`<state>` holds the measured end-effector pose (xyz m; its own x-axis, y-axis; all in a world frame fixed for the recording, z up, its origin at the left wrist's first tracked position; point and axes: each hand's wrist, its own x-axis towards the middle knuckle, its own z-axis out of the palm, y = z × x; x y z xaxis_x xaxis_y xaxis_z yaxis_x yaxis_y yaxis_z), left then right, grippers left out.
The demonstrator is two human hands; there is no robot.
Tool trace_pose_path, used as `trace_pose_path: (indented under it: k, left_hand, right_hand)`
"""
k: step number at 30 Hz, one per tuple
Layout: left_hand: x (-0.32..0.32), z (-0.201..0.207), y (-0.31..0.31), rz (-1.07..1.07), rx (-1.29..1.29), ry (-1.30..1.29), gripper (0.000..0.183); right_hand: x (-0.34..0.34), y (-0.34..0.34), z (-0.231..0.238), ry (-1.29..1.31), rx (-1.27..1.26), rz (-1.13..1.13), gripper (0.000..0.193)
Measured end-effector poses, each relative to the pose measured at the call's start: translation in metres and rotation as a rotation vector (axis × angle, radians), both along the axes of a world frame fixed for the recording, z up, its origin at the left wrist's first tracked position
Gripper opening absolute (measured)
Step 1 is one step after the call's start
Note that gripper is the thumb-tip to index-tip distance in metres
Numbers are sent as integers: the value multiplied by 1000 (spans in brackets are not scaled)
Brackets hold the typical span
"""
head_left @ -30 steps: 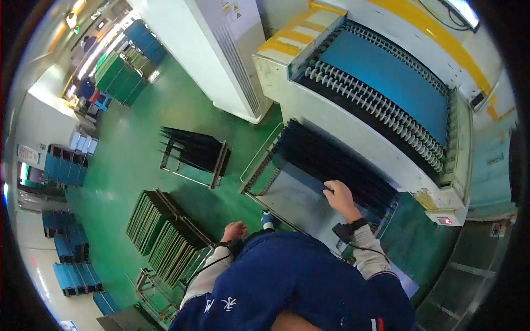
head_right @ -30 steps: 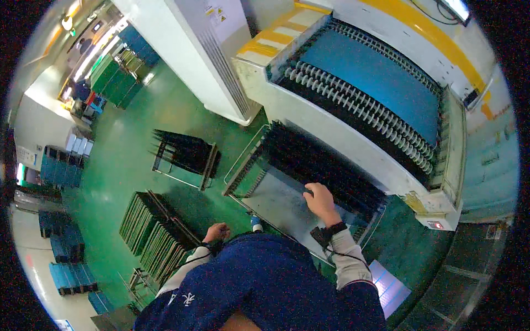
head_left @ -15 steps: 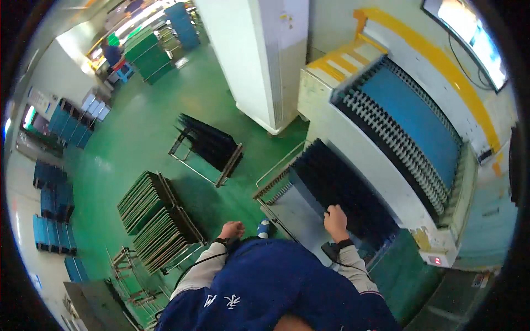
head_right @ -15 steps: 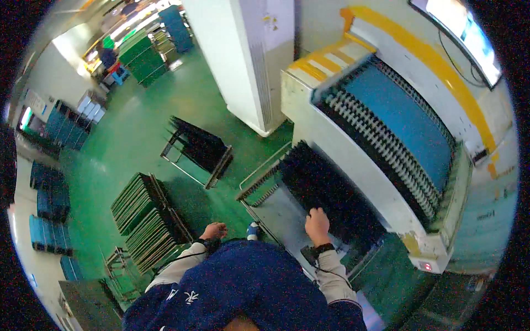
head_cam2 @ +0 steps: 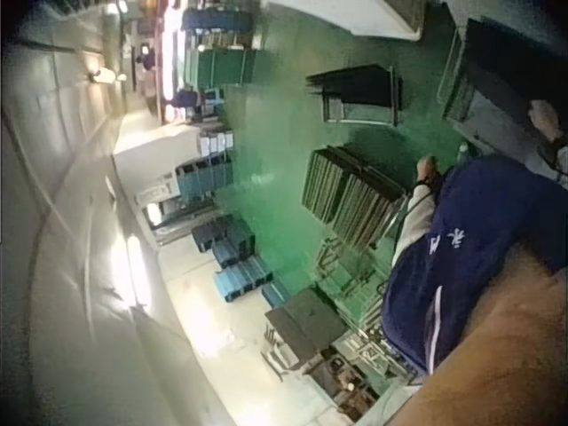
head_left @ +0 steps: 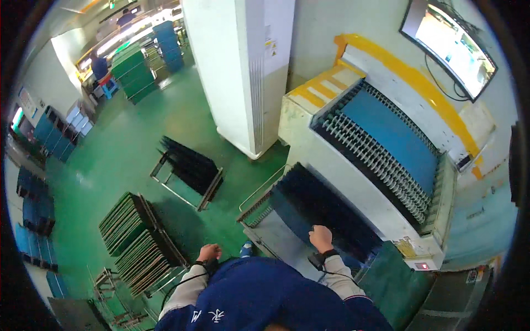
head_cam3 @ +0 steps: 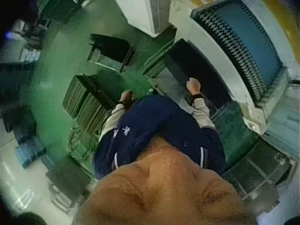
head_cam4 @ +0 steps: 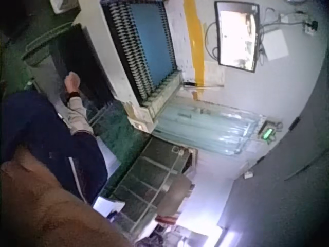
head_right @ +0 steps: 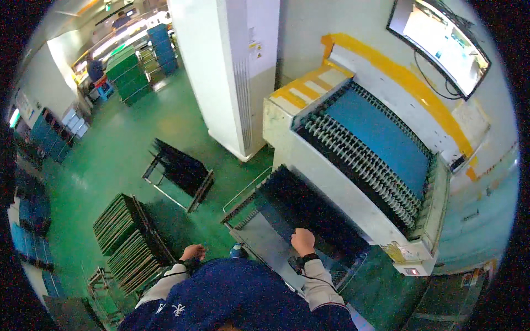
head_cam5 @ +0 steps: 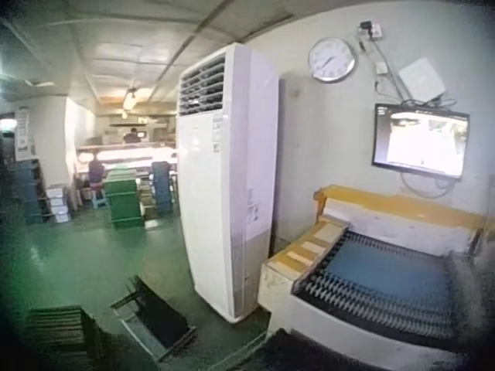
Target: Picking up blue metal sheets from a tray and feeding them into a processing machine, then moving storage racks.
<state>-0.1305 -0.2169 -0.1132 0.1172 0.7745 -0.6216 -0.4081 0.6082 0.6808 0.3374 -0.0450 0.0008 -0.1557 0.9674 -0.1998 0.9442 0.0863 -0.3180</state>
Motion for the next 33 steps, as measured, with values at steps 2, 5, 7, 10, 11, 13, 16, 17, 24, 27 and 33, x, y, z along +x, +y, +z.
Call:
trace_pose_path:
  k: [2,5,7,10,11,13,16,17,24,27,33]
  left_hand:
    - [7,-4,8,83,-141,1,15]
    - [16,-2,17,165,-225,-55,15]
    - [20,-1,19,209,-240,-111,15]
    - [5,-35,15,-370,238,671,11]
    - [6,-33,17,-498,324,862,10]
    - [39,13,38,-643,284,997,9]
    - [27,-8,30,-446,202,760,9]
    - [31,-6,33,-452,201,732,9]
    - [42,-3,31,-463,153,596,10]
    - [54,3,30,-307,-53,446,10]
    - [27,-48,17,-354,190,641,16]
  right_hand:
    - [2,-6,21,45,17,-45,36]
    - [4,-10,72,29,-24,-81,36]
    - [9,-13,108,48,5,-117,36]
    - [22,-11,157,87,108,-162,37]
    - [32,-9,167,100,148,-184,37]
    - [68,-11,180,119,175,-310,38]
    - [89,-5,206,704,161,-579,30]
    - [90,-9,216,959,194,-677,28]
    - [141,3,199,1830,384,-820,20]
    - [139,2,199,1847,256,-808,15]
    - [135,25,157,2012,13,-781,19]
